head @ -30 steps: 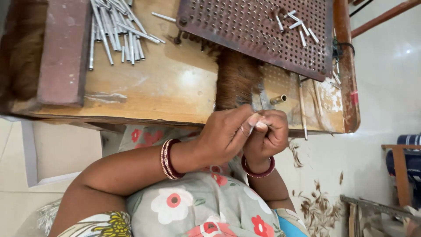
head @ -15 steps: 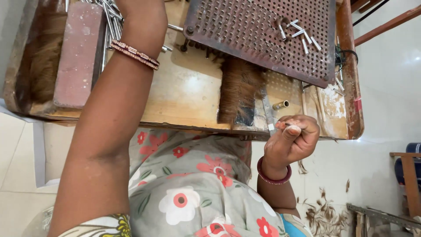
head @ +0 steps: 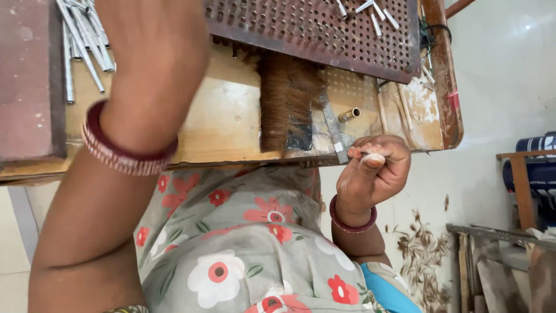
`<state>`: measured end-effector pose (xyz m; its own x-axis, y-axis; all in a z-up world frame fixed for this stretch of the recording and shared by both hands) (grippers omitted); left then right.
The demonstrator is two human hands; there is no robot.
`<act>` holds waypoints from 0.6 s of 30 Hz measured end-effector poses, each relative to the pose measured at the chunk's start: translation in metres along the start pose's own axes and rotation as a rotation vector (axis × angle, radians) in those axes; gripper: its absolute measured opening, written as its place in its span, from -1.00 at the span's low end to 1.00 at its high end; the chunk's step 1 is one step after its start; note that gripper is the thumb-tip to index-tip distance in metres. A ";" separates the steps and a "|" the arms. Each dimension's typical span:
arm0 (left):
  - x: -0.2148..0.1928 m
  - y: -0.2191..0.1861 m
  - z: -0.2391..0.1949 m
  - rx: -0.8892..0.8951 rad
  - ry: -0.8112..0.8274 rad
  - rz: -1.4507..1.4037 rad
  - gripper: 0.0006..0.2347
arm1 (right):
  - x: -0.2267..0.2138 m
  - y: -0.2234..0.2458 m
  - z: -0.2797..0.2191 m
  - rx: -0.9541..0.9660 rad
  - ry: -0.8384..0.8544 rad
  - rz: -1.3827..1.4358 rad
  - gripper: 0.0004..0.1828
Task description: The person sits at a workbench assembling brushes. They pick up small metal ferrules, take tufts of bristle hair from a bundle on the bench, press the hair into the open end of each ferrule by hand, and place the filled ferrules onto a perforated tray, repeating the cycle.
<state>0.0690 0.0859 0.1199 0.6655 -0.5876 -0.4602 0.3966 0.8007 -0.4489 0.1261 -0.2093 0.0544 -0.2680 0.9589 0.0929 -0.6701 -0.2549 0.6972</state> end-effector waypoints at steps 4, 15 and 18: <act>0.024 -0.067 -0.009 0.037 -0.052 -0.089 -0.65 | 0.016 -0.005 0.000 0.038 0.024 0.056 -0.67; 0.085 -0.083 -0.078 -0.150 0.248 -0.496 -0.83 | 0.023 -0.008 -0.011 0.196 0.099 0.124 -0.67; 0.065 -0.085 -0.079 -0.098 -0.007 -0.368 -0.79 | 0.020 -0.005 -0.019 0.417 0.144 0.303 -0.68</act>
<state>0.0284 -0.0297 0.0679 0.4939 -0.8329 -0.2495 0.5479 0.5210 -0.6545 0.1110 -0.1915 0.0399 -0.5191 0.8155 0.2560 -0.2235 -0.4186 0.8803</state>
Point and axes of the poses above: each hand's wrist, its own z-axis towards the middle knuckle, its own x-axis out of the palm, y = z × x, the point moved 6 cm from there along z, towards the middle knuckle, and after that the axes turned 2 degrees about x, right-handed, at the moved point
